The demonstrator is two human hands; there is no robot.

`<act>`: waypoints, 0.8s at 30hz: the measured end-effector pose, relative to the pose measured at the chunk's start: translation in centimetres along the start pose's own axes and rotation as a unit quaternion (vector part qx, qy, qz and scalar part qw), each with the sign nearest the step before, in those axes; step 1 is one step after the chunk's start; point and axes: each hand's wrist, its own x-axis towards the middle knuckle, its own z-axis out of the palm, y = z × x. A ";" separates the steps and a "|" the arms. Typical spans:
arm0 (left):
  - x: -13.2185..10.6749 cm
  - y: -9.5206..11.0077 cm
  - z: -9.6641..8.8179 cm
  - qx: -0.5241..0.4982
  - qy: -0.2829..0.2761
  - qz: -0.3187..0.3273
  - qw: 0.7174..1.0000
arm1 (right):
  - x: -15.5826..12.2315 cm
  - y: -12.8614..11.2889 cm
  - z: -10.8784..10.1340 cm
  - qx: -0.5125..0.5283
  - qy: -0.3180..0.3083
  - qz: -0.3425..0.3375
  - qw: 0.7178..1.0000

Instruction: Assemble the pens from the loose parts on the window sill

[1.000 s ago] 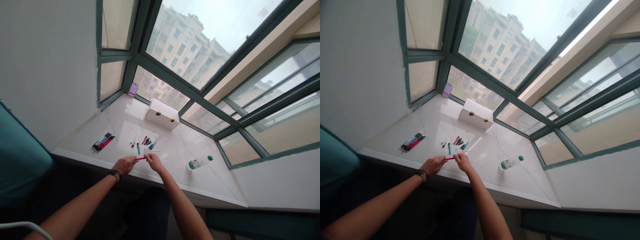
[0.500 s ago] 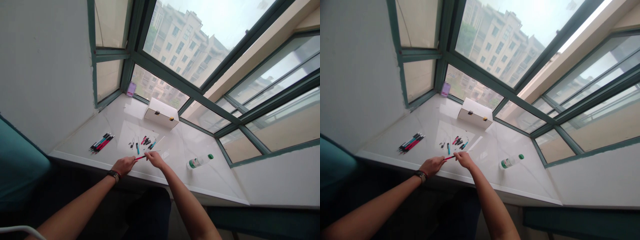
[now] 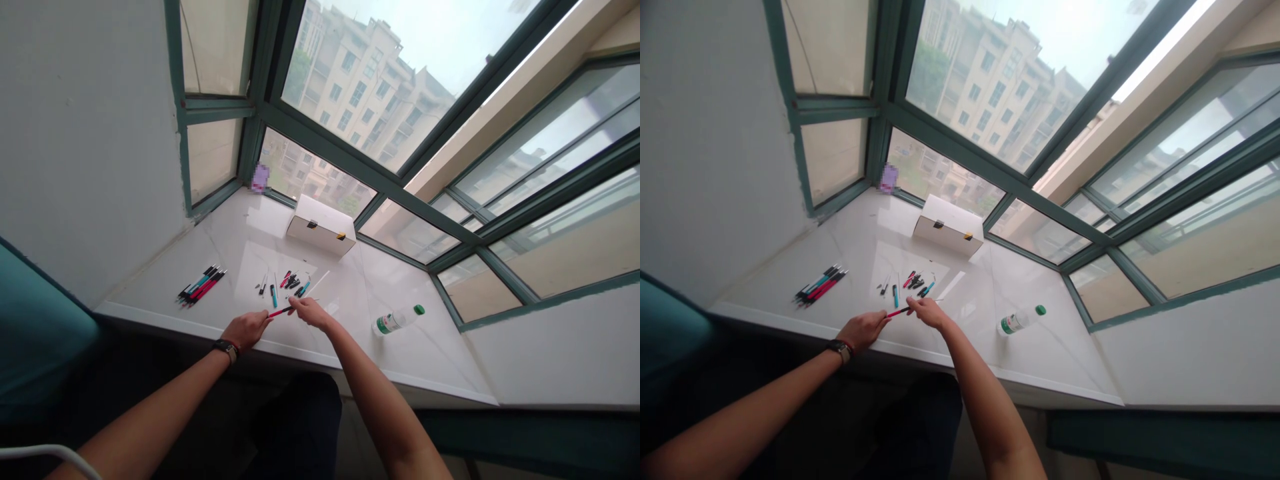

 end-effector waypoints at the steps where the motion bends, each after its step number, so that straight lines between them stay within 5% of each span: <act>1: 0.0 0.0 0.0 0.002 0.000 -0.001 1.000 | 0.0 -0.1 -0.1 -0.022 -0.028 -0.007 0.999; 3: 0.0 0.1 -0.1 0.005 0.001 -0.001 1.000 | 0.0 -0.3 -0.4 -0.060 -0.107 -0.024 0.992; 6: 0.0 0.1 -0.1 0.001 0.005 0.001 1.000 | 0.2 -0.2 -0.6 -0.067 -0.121 -0.029 0.990; 15: 0.0 0.0 0.0 0.008 0.007 0.001 1.000 | 0.5 0.1 -0.5 -0.214 -0.125 -0.085 0.965; 24: 0.0 -0.1 0.0 -0.001 0.010 -0.015 1.000 | 0.1 -0.2 -3.0 -0.167 -0.055 -0.089 0.980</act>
